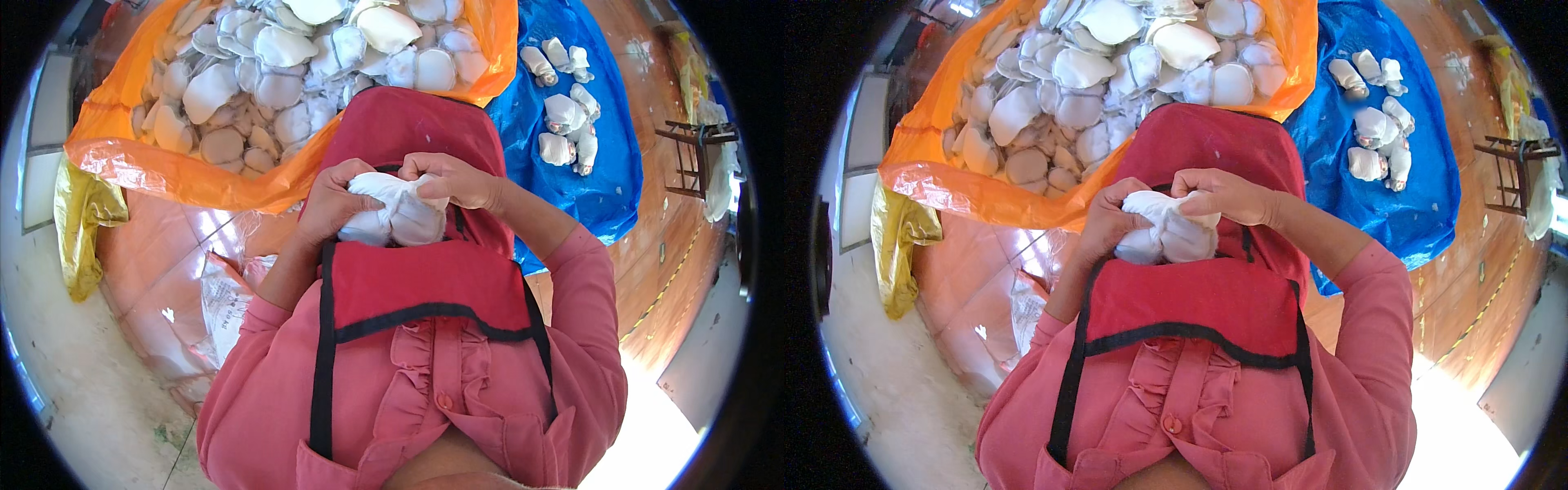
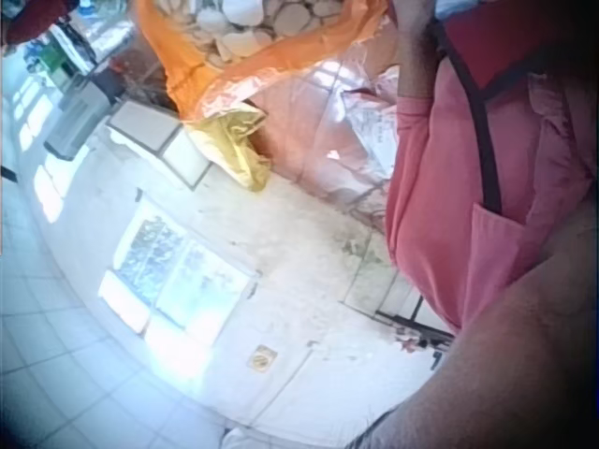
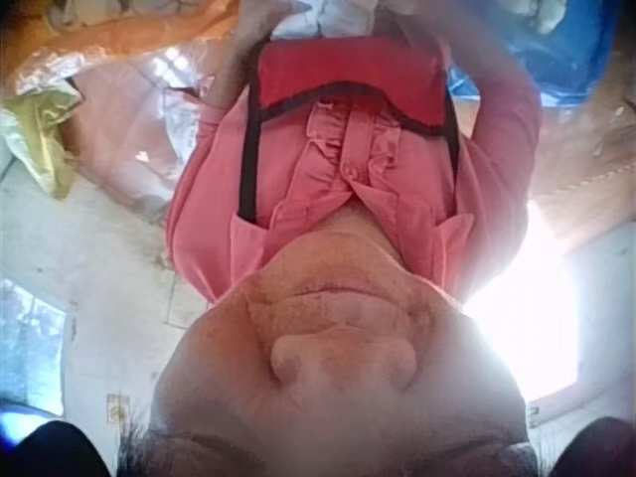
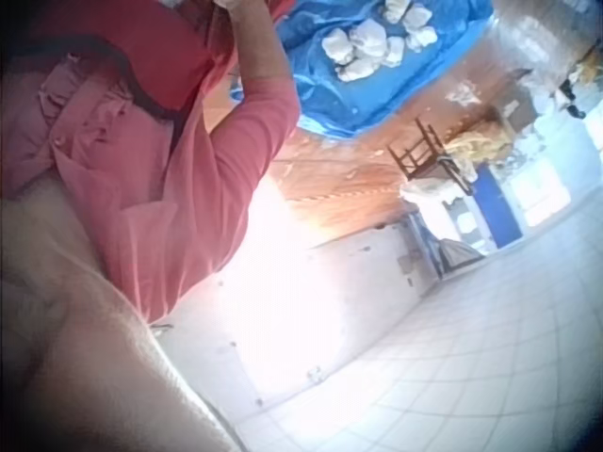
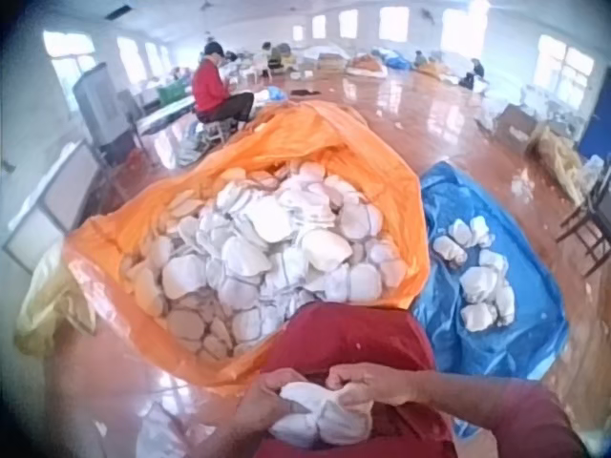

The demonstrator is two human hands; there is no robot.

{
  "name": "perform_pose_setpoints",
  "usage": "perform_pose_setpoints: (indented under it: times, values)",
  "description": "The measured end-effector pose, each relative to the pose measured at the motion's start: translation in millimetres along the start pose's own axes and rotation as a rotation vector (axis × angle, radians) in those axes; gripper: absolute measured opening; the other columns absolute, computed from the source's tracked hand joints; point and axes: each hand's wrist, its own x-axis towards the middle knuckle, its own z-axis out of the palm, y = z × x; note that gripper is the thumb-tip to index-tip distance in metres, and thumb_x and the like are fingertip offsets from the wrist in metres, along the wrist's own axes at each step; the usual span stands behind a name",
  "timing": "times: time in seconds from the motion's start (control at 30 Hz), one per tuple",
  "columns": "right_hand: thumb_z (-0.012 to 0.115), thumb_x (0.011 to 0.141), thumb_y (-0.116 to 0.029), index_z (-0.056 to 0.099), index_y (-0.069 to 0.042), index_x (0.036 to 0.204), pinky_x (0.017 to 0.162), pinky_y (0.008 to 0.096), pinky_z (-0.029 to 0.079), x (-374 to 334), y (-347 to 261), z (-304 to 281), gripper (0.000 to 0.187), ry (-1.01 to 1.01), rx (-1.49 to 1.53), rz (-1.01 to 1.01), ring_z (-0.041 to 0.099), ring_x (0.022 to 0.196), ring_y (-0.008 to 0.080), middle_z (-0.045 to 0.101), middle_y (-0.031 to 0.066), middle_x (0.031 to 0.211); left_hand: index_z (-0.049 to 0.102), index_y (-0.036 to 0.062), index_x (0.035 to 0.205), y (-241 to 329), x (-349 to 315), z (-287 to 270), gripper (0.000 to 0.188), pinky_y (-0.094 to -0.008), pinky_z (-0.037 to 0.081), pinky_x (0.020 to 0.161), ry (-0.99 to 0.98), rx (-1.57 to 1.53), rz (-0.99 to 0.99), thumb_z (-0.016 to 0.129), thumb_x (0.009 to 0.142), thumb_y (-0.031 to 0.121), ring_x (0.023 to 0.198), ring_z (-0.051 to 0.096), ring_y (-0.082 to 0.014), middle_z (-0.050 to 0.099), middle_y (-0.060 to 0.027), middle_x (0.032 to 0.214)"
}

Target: The person repeatedly picks white fabric pieces from an orange sack, inserts a small white insert into each piece, and places the finished items onto a blue tarp. The process is continuous and repetitive throughout the clip.

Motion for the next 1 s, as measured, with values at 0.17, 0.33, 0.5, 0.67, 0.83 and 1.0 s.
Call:
perform_pose_setpoints:
  times: [0.17,0.33,0.5,0.67,0.83,1.0]
  values:
    - [0.074,0.079,-0.023,0.053,-0.007,0.101,0.077,0.0238,0.042,-5,11,8,0.034,0.108,0.072,-0.02,0.049,0.086,0.008,0.053,-0.0011,0.093,0.066,0.004,0.096,-13,6,-5,0.027,-0.0272,0.053,0.067,0.073,-0.209,-0.138,0.08,0.073,0.001,0.075,0.064,-0.0116,0.068,-0.0046,0.09]
    - [0.073,0.08,-0.013,0.052,-0.008,0.099,0.073,0.0232,0.045,4,21,13,0.029,0.358,0.084,-0.045,0.051,0.084,0.0066,0.054,-0.0009,0.092,0.064,0.0039,0.096,-12,12,2,0.025,-0.0285,0.053,0.065,0.217,-0.297,-0.213,0.078,0.076,0.002,0.073,0.064,-0.0119,0.068,-0.0043,0.088]
    - [0.067,0.081,-0.007,0.051,-0.009,0.091,0.069,0.0243,0.044,18,43,12,0.019,0.695,-0.221,-0.123,0.05,0.081,0.0068,0.053,-0.0014,0.086,0.06,0.0034,0.098,-7,10,11,0.032,-0.0306,0.053,0.069,0.259,0.062,-0.119,0.081,0.074,0.01,0.079,0.063,-0.0132,0.066,-0.0057,0.09]
    - [0.062,0.076,0.001,0.045,-0.009,0.08,0.066,0.0235,0.041,41,50,1,0.021,0.871,-0.388,-0.252,0.046,0.077,0.008,0.05,-0.0018,0.081,0.052,0.0011,0.106,-18,10,32,0.055,-0.0374,0.052,0.075,0.289,0.552,0.07,0.086,0.069,0.025,0.087,0.065,-0.0251,0.065,-0.0143,0.095]
    - [0.055,0.072,0.01,0.038,-0.01,0.076,0.065,0.0217,0.038,58,64,-11,0.026,0.791,-0.123,-0.406,0.042,0.074,0.0073,0.045,-0.0027,0.078,0.049,-0.0003,0.115,-4,13,25,0.06,-0.0385,0.05,0.082,0.333,0.529,-0.026,0.08,0.075,0.031,0.095,0.065,-0.0276,0.065,-0.017,0.101]
    - [0.055,0.072,0.012,0.037,-0.011,0.078,0.064,0.0217,0.037,53,56,-12,0.03,0.737,-0.209,-0.453,0.041,0.074,0.0069,0.043,-0.0034,0.079,0.054,0.0005,0.119,7,31,5,0.049,-0.0375,0.049,0.086,0.184,0.407,-0.066,0.074,0.083,0.026,0.097,0.064,-0.0251,0.066,-0.0143,0.105]
